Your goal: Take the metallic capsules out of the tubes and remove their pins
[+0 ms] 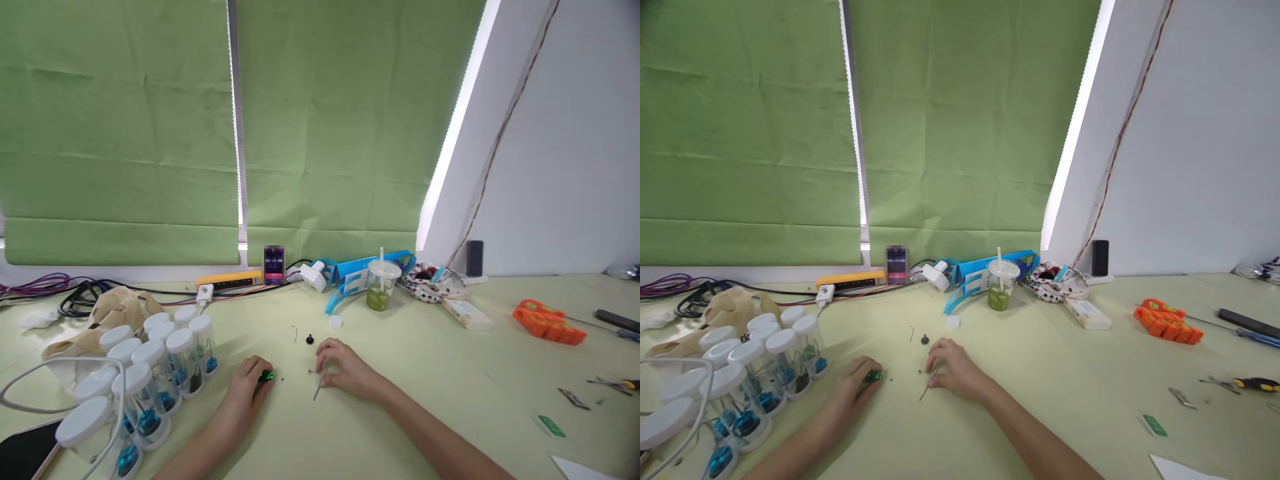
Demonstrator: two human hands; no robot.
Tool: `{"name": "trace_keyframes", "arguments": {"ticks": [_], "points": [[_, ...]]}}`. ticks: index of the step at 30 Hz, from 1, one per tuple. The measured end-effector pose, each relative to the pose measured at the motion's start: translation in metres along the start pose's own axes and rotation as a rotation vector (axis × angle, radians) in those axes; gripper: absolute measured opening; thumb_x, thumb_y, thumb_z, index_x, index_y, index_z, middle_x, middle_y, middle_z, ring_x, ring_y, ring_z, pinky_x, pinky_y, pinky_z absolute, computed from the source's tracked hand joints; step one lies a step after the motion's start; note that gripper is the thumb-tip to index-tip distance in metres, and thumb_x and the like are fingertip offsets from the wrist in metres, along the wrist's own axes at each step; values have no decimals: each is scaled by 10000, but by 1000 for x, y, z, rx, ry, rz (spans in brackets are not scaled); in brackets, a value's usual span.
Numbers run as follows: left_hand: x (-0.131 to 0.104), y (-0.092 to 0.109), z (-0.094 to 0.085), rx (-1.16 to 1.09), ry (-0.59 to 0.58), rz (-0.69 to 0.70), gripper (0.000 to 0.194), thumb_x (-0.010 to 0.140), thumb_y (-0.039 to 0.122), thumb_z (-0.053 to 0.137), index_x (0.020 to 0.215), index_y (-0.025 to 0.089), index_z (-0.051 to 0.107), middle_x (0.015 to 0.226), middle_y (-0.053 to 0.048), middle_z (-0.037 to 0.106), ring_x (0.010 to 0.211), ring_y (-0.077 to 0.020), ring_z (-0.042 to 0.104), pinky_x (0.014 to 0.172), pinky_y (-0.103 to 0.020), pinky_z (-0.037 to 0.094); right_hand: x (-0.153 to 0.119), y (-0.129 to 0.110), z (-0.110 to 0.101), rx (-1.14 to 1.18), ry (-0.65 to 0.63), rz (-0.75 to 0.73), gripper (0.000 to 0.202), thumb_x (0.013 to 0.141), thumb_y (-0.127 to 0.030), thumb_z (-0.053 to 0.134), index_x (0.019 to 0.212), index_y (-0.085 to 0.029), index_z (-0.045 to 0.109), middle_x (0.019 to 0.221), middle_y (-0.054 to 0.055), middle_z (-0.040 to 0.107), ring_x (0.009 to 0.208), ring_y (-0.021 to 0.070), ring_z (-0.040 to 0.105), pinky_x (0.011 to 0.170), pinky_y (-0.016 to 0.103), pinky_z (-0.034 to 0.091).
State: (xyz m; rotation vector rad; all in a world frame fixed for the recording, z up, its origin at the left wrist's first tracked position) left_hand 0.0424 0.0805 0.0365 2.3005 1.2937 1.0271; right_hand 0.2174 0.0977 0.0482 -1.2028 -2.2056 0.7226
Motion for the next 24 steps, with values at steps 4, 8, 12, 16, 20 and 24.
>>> {"name": "trace_keyframes", "arguments": {"ticks": [4,8,12,16,20,24], "points": [[-1,5,2,-7,-23,6,74,819,198,448,835,205,519,855,-44,547,818,-191,518,714,-296,428,-1,-5,4,-18,-4,-7,100,645,-145,698,700,-212,648,962,16,540,922,172,522,825,294,399],[-3,12,6,-40,-54,12,32,802,187,468,819,201,491,850,-39,524,810,-189,488,702,-296,408,-2,-11,7,-115,-30,-9,134,675,-64,639,664,-191,598,940,8,532,940,168,498,831,312,366],[-5,17,9,-88,-93,-20,39,788,178,461,819,201,462,848,-39,511,798,-187,475,693,-298,398,-5,-15,12,-179,24,-5,147,729,-41,553,714,-186,529,887,4,543,894,165,481,794,320,350],[-7,19,10,-168,-101,-56,63,742,178,502,780,203,459,826,-24,513,774,-172,492,685,-280,398,-9,-21,19,-97,153,15,123,815,-86,448,776,-197,484,795,0,546,792,149,479,738,296,355],[-7,22,10,-213,-88,-56,90,701,179,538,736,200,458,780,-7,517,739,-158,495,654,-259,393,-12,-38,27,-26,189,-95,121,826,-95,449,769,-195,482,785,-5,547,784,139,489,750,284,346],[-8,24,13,-219,-116,-57,87,714,199,539,753,196,461,771,-6,517,716,-149,477,636,-252,380,-13,-46,26,14,200,-172,122,824,-98,469,758,-191,510,752,-5,553,760,135,503,732,271,350]]}}
Point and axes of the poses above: each hand's wrist, its own x-axis towards the middle knuckle, its own z-axis out of the palm, y = z × x, the point moved 10 cm from there along x, towards the middle knuckle
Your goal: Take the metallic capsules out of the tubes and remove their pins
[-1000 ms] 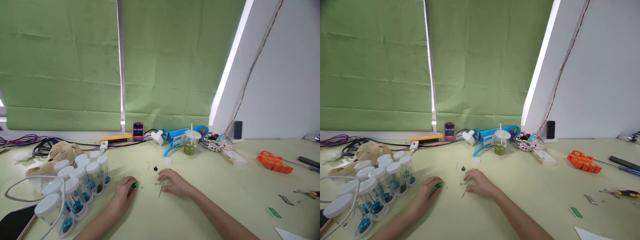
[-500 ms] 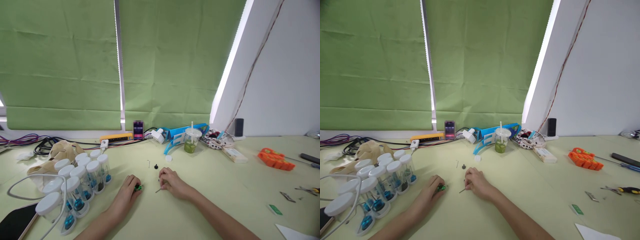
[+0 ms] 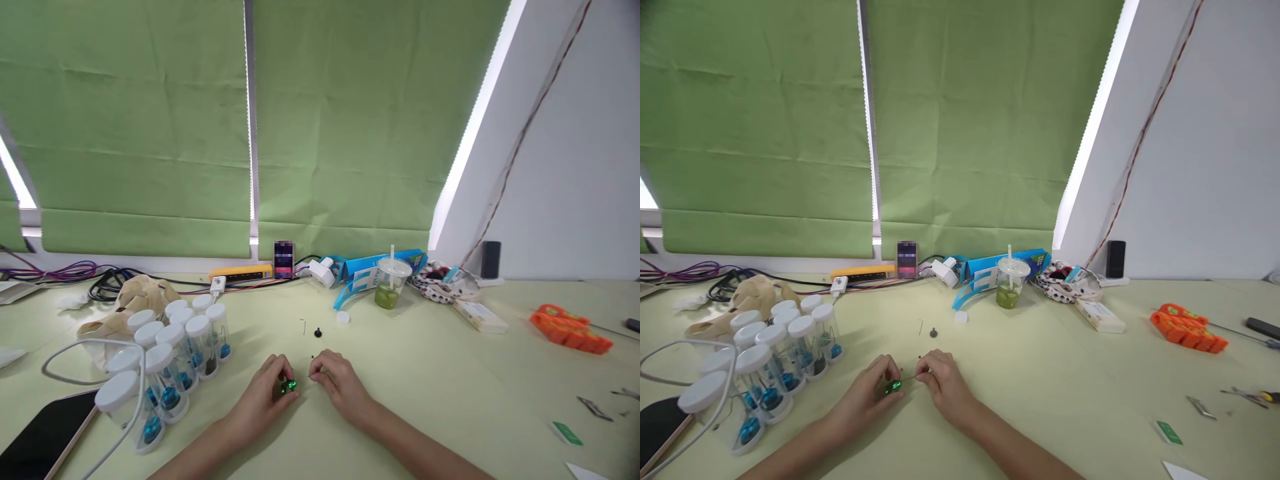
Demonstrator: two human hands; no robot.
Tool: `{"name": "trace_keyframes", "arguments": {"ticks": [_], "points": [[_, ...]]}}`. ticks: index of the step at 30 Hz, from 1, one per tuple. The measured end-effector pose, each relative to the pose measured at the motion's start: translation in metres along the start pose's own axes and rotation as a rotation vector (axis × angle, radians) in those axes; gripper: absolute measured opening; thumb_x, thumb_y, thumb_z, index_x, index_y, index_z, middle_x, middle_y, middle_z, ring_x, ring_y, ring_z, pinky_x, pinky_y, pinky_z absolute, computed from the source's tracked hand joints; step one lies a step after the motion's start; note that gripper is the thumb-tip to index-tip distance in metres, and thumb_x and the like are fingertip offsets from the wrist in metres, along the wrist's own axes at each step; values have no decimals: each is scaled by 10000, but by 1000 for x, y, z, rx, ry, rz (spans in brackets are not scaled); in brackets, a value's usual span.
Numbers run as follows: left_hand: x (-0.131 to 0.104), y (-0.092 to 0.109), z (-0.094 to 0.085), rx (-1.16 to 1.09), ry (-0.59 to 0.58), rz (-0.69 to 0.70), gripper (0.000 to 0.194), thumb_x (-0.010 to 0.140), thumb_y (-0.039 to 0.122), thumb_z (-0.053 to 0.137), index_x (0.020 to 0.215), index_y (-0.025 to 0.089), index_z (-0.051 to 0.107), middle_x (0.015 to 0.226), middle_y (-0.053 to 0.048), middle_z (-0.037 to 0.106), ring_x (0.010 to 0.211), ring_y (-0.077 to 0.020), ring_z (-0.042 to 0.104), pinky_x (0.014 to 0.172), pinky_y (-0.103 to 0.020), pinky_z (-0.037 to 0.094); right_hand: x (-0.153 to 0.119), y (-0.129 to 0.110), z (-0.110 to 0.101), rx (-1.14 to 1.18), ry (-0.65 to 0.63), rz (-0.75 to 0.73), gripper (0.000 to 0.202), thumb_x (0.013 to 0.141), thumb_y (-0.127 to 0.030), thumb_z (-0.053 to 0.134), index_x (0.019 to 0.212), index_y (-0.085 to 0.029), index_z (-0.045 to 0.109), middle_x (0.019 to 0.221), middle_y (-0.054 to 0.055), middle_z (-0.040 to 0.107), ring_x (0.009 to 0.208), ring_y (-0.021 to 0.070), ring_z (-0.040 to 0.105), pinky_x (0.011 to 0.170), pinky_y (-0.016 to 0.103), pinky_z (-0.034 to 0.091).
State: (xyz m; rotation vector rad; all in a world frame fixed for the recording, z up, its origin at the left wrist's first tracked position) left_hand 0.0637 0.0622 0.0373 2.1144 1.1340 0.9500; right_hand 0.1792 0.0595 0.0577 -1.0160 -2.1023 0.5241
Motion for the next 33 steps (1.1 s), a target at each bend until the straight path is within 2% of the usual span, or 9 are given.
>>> {"name": "trace_keyframes", "arguments": {"ticks": [5,12,16,24,28,33], "points": [[-2,-1,2,-28,13,3,89,728,212,541,752,193,458,739,3,512,682,-135,449,612,-239,353,-1,-4,-2,11,8,-48,115,827,-129,494,749,-191,551,730,-2,557,740,133,512,700,257,365],[-1,-7,6,-153,-1,-50,155,735,264,558,749,193,420,585,65,405,524,-86,351,493,-202,260,-2,-7,-1,11,16,-75,121,849,-170,476,755,-192,550,728,7,556,742,140,511,705,272,370],[-1,-7,5,-167,3,-47,149,708,221,571,757,191,433,577,72,409,522,-82,365,489,-197,263,-2,-6,-2,-19,19,-91,130,866,-194,456,768,-192,541,734,15,556,745,146,505,702,282,365],[-1,-6,4,-122,18,-50,156,631,137,586,697,185,453,560,74,413,522,-82,373,484,-194,267,-4,-20,1,-97,-6,-203,182,897,-189,382,778,-189,520,721,22,553,748,151,487,699,296,351],[-1,-5,4,-122,6,-63,164,621,154,600,698,184,458,555,74,416,525,-86,380,488,-197,273,-3,-21,1,-109,-7,-200,188,901,-194,377,776,-187,517,712,21,549,744,148,482,692,296,354],[-1,-8,7,-131,2,-89,191,587,118,584,667,187,425,523,88,379,489,-71,346,458,-192,234,-7,-33,3,-243,-5,-279,190,892,-138,357,807,-183,520,742,32,519,759,153,457,698,306,342]]}}
Point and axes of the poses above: each hand's wrist, its own x-axis towards the middle knuckle, its own z-axis out of the palm, y = z × x, the point moved 10 cm from there along x, towards the middle knuckle
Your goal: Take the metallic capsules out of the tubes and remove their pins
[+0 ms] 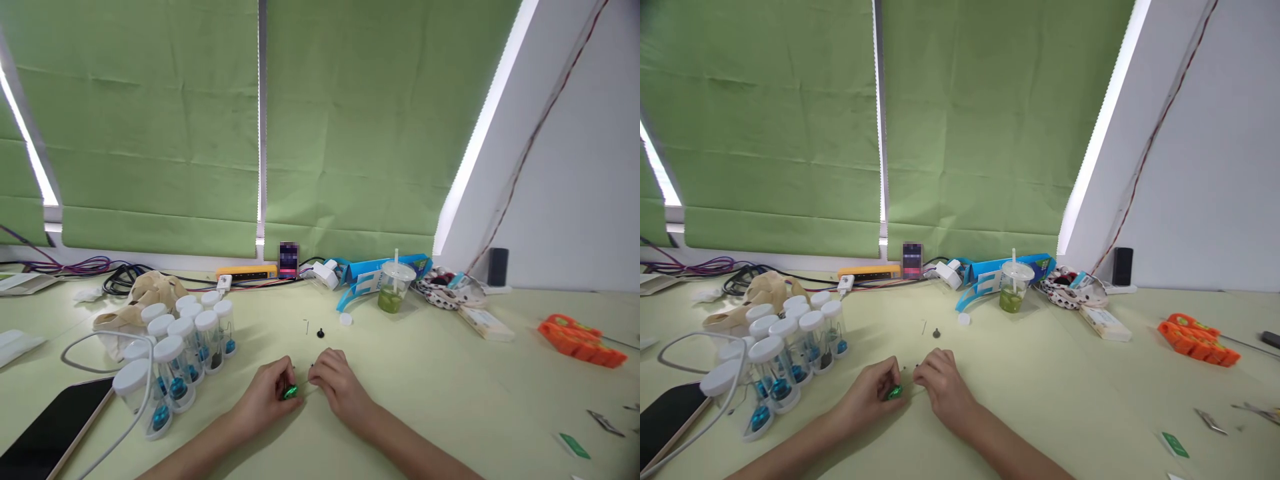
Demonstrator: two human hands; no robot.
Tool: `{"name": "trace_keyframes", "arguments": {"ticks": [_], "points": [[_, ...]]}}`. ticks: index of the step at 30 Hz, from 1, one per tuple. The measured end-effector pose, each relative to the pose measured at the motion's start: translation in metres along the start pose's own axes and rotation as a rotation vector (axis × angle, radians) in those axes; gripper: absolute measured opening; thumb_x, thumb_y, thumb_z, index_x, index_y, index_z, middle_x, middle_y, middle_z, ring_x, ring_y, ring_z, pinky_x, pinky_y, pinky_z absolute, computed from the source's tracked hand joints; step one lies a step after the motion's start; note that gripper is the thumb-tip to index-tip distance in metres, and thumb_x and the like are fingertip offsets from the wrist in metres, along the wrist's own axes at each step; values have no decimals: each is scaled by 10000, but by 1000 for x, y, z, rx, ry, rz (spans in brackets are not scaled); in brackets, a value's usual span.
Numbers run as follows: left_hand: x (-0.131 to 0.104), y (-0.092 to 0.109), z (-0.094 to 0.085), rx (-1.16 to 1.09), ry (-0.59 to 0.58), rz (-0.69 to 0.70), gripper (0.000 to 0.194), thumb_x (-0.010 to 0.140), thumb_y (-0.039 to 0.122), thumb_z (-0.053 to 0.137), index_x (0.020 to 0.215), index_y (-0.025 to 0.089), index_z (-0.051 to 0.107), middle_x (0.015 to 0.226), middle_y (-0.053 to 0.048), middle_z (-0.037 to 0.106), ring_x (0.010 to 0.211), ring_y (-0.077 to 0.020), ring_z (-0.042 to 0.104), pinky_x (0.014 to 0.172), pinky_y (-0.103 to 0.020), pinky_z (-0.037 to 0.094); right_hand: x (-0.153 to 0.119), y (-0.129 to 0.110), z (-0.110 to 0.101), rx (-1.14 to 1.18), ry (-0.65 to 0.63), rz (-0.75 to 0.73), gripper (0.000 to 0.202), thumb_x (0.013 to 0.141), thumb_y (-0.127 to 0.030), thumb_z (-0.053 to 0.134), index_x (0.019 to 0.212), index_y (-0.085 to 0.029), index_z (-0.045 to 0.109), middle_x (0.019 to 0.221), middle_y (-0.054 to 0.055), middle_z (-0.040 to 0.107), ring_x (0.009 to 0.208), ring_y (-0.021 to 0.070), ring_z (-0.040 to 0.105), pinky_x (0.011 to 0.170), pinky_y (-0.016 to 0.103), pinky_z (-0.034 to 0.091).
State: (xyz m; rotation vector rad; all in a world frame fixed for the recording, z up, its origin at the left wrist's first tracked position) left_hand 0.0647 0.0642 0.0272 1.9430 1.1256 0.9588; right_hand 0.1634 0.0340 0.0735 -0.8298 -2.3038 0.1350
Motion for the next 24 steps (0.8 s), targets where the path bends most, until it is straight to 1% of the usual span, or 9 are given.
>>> {"name": "trace_keyframes", "arguments": {"ticks": [3,6,8,10,13,16,17,20,24], "points": [[-1,-5,6,-72,-35,-34,210,574,96,580,661,188,413,517,97,365,466,-59,336,438,-187,213,-1,-9,2,-51,-14,-56,223,881,-96,332,820,-185,527,771,41,504,782,156,449,696,304,341],[-2,-5,11,-179,-71,-53,252,558,115,651,668,177,433,548,91,385,491,-55,357,452,-183,232,-2,-14,3,-28,-19,-87,231,870,-74,325,833,-190,522,785,40,500,793,156,449,696,300,340],[-3,-3,14,-248,-112,-61,236,581,173,689,683,159,477,579,75,419,515,-57,380,468,-183,257,-2,-12,3,2,-13,-76,204,863,-71,334,824,-190,495,778,33,501,793,154,451,701,299,337],[-4,-1,19,-312,-181,-76,202,658,269,666,748,142,538,576,62,432,493,-54,387,458,-187,273,-2,-8,0,40,8,-51,162,854,-68,346,816,-188,449,773,26,503,785,150,453,708,300,335],[-6,1,26,-427,-272,-106,303,749,404,577,883,132,579,595,39,447,449,-57,419,417,-192,315,-2,-2,-7,76,56,-12,124,837,-68,377,841,-189,403,799,24,513,779,146,456,717,301,331],[-6,2,26,-512,-279,-105,369,744,467,569,894,131,596,730,-17,497,520,-83,500,422,-199,381,-1,-5,-9,52,54,-33,150,823,-50,380,860,-194,400,796,17,530,779,146,466,717,304,317],[-6,2,26,-517,-276,-99,367,743,470,571,885,132,598,730,-20,500,532,-85,505,426,-196,387,-1,-8,-8,32,41,-55,167,819,-38,371,859,-196,403,780,12,537,772,145,469,715,307,310],[-7,4,26,-499,-286,-80,322,768,445,554,859,137,583,616,15,473,507,-75,473,426,-184,366,-1,-19,-4,-41,8,-140,226,800,-2,348,877,-201,421,762,5,566,771,149,469,717,321,289],[-8,12,25,-474,-280,-31,272,793,403,532,821,135,569,621,23,467,504,-65,444,448,-189,340,-4,-29,1,-159,-36,-227,291,787,11,338,927,-208,467,819,21,588,827,164,470,748,348,272]]}}
Point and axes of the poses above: each hand's wrist, its own x-axis towards the middle knuckle, its own z-axis out of the palm, y = z × x, the point moved 10 cm from there along x, towards the middle knuckle
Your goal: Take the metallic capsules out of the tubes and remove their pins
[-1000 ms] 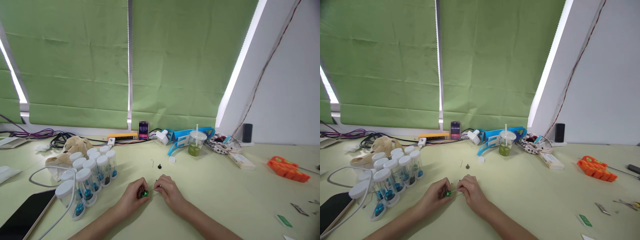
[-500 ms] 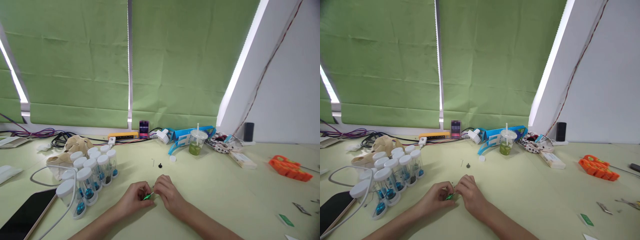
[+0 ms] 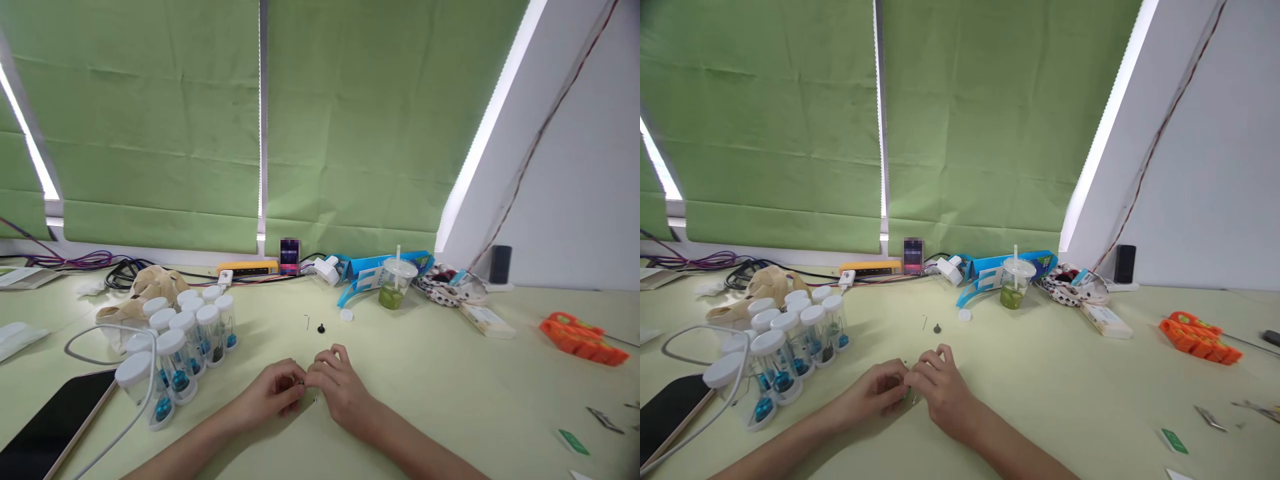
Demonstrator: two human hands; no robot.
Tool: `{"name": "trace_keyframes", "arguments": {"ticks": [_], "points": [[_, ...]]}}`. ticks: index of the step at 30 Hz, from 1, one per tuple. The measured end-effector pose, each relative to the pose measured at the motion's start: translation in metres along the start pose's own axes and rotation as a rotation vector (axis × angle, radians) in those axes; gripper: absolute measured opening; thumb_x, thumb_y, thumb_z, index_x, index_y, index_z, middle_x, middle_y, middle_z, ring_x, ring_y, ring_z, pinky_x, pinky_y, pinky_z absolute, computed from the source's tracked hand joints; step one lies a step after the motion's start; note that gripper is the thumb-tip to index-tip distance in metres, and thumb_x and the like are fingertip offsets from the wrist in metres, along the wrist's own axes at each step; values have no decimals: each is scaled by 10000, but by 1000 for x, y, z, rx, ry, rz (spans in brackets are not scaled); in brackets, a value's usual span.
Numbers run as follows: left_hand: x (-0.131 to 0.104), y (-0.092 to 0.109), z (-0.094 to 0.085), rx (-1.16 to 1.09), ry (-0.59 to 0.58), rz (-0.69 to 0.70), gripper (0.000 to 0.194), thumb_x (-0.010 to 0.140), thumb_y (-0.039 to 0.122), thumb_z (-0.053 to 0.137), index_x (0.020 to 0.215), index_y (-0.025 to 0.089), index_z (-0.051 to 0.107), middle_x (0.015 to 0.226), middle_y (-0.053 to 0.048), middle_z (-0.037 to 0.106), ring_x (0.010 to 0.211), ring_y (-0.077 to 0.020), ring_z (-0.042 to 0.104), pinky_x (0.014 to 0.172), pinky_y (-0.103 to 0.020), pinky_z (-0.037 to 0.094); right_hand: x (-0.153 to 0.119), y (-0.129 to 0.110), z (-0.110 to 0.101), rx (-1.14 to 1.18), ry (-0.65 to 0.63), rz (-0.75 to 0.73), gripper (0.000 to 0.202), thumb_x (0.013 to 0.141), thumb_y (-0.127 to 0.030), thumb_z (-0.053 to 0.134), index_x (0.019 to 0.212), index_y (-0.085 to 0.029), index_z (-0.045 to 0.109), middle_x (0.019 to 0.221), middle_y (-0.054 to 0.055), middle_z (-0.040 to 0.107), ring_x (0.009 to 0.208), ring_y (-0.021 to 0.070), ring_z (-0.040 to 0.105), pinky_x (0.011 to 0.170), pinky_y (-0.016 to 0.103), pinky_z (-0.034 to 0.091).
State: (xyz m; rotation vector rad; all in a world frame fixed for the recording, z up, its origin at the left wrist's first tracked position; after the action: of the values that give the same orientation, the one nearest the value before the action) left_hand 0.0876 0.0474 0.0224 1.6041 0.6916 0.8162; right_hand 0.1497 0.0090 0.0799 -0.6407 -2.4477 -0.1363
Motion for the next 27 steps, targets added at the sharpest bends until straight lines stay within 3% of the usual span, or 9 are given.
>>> {"name": "trace_keyframes", "arguments": {"ticks": [9,12,15,17,20,23,27], "points": [[-1,9,-1,72,32,39,258,801,367,514,786,128,610,684,12,457,547,-69,431,486,-194,320,5,-21,1,-256,-132,-87,240,899,-109,342,992,-239,521,911,38,610,894,177,467,865,430,229],[-1,7,2,20,12,21,248,796,366,524,801,128,591,655,10,484,539,-71,410,489,-197,308,4,-24,-1,-297,-87,-108,250,885,-96,367,993,-251,531,974,43,602,967,192,462,896,457,215],[2,7,-4,-48,53,25,263,784,396,538,772,135,564,651,6,503,553,-79,421,518,-205,328,2,-20,-9,-289,39,-104,389,850,-48,394,1098,-334,489,1168,44,513,1155,232,376,926,492,208],[4,6,-21,-93,161,32,276,778,424,537,750,150,540,640,18,488,562,-85,437,530,-205,342,-1,-9,-16,-265,142,-39,514,823,-9,375,1191,-367,413,1287,52,408,1227,248,308,929,494,235],[3,-6,-60,-173,435,22,289,772,463,525,783,173,527,656,26,486,603,-102,486,548,-204,371,-8,24,-21,-212,233,148,560,798,15,311,1282,-266,340,1294,104,388,1202,227,353,920,436,301],[-6,-24,-93,-301,693,-3,302,724,478,575,790,188,526,715,29,504,623,-103,518,539,-193,382,-14,55,-10,-150,177,332,490,807,-1,282,1247,-187,392,1192,114,486,1114,196,435,885,375,354],[-9,-34,-101,-388,765,-3,313,660,470,637,775,195,544,730,29,531,615,-109,539,528,-197,396,-20,73,12,-132,9,464,382,848,-81,321,1178,-205,469,1142,89,546,1078,198,462,856,371,380]]}}
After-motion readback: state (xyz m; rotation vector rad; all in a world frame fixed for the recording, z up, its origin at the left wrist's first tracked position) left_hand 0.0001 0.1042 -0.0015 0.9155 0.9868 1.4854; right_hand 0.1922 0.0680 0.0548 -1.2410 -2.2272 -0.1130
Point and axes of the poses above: each hand's wrist, its own x-axis towards the middle knuckle, its own z-axis out of the palm, y = z × x, the point moved 10 cm from there along x, towards the middle knuckle
